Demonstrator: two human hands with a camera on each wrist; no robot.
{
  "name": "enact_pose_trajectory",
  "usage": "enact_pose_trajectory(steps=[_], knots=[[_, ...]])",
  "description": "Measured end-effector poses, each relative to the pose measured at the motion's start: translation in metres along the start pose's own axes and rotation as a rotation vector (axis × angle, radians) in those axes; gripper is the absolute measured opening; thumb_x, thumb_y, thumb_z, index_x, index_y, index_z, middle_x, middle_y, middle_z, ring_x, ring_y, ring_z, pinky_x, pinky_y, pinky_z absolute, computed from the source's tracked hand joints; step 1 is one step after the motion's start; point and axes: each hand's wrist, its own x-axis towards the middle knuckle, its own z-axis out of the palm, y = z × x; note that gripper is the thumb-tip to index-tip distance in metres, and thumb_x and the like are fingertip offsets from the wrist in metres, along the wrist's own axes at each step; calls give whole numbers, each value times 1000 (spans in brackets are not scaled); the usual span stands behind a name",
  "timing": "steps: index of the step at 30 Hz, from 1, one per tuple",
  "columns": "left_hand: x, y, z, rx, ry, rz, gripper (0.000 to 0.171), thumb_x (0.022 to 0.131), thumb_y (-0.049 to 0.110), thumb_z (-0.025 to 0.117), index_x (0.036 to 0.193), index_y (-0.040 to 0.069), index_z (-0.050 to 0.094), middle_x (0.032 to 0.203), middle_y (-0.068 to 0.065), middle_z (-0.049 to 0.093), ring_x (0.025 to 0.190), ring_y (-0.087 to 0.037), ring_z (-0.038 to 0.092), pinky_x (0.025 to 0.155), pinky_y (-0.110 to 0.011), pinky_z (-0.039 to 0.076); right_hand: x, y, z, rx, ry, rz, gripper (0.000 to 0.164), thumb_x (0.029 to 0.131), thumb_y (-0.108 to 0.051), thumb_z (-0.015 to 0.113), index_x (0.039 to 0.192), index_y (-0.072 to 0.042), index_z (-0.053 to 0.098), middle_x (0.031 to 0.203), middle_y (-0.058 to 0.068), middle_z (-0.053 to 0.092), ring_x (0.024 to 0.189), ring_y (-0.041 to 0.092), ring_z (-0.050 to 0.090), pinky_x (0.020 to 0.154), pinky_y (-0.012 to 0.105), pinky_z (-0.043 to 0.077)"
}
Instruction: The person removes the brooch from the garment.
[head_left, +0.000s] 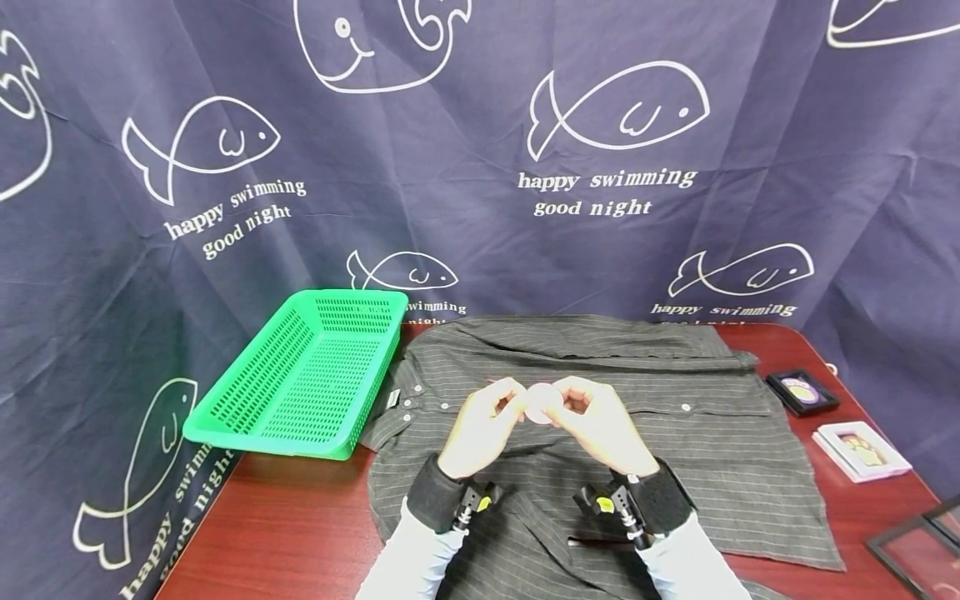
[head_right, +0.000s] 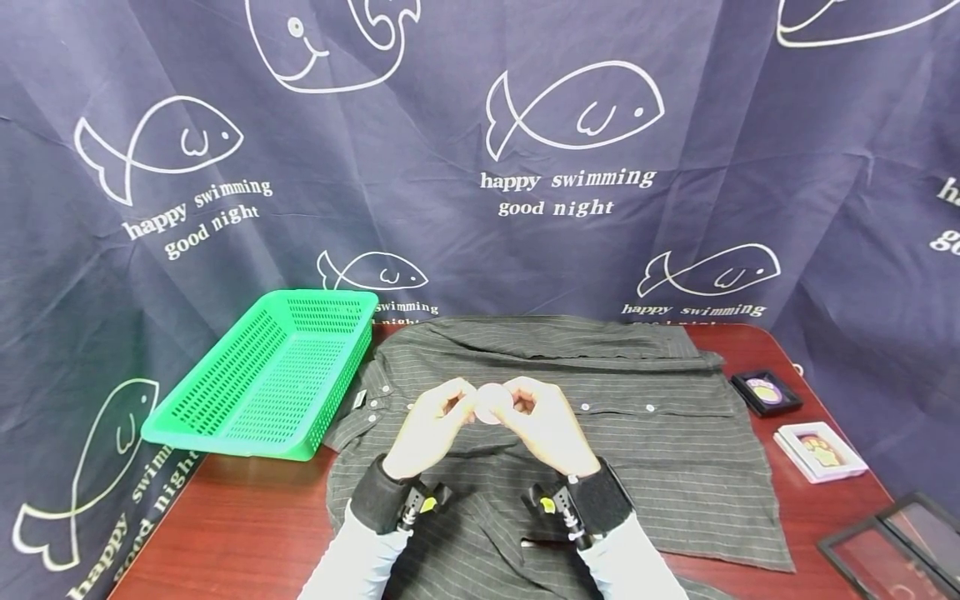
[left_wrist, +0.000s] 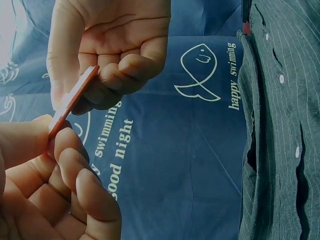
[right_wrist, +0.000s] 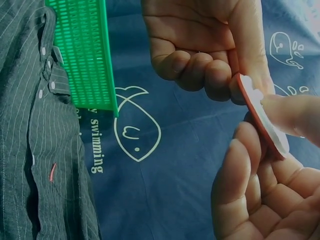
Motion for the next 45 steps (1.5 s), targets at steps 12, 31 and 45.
enact_pose_trajectory(steps=[12,31,45], knots=[[0,2,1,21,6,13,20,98,18,58,81,9,63,67,-4,60,58,-3,46,55,-18,39,0,0,1,20,27,-2,10,87,-8,72,93,-1,70,74,7,68,62,0,59,58,20,50],[-1,0,4,42,-3,-4,21,98,18,58,80,9,63,69,-10,62,58,-13,49,56,-17,37,-1,2,1,8,37,-7,7,88,-9,71,88,-3,69,68,6,65,57,4,56,54,20,46],[1,0,0,11,-28,-2,19,98,18,58,83,9,64,70,-5,61,59,-2,47,56,-20,40,1,1,1,73,26,42,10,87,-8,72,91,1,69,73,10,68,60,10,63,58,21,52]])
